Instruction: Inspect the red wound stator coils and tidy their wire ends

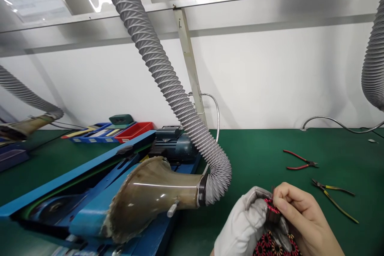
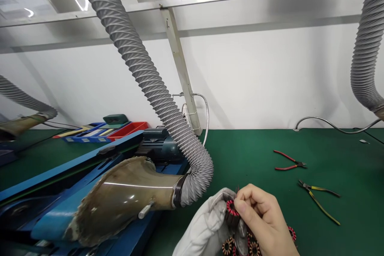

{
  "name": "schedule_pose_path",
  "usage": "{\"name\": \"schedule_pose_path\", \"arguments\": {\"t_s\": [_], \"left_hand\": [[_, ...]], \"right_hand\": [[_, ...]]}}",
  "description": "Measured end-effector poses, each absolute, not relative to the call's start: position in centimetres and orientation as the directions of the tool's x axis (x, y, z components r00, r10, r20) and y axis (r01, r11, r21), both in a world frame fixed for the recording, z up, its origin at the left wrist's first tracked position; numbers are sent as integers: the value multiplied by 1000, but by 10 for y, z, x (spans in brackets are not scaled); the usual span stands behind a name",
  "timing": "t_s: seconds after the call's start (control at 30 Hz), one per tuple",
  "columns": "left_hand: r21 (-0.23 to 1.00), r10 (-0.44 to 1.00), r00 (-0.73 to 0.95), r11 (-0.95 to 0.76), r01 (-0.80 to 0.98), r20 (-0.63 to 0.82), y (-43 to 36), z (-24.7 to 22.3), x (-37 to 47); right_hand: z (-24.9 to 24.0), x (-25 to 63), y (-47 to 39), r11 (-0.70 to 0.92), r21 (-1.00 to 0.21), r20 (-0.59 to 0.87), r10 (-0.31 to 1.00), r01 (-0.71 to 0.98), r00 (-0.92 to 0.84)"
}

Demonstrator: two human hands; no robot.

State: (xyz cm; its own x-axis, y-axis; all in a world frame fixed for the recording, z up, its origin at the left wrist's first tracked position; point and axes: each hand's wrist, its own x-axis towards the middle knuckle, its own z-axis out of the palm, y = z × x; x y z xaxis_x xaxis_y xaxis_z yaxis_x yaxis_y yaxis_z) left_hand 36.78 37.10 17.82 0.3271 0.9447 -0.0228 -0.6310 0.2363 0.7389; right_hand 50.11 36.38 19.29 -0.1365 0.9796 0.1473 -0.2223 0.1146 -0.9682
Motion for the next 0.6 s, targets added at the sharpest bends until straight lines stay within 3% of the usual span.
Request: {"name": "schedule_pose_path", "arguments": {"t_s": [0.4,0.6], "left_hand": [[808,959,283,168,-565,-2,372,179,368],[814,938,345,171,-555,38,373,177,365]], "right_hand": [[197,498,361,137,-970,155,985,-200,-80],[198,497,362,-18,-943,5,998,-333,-69]]}}
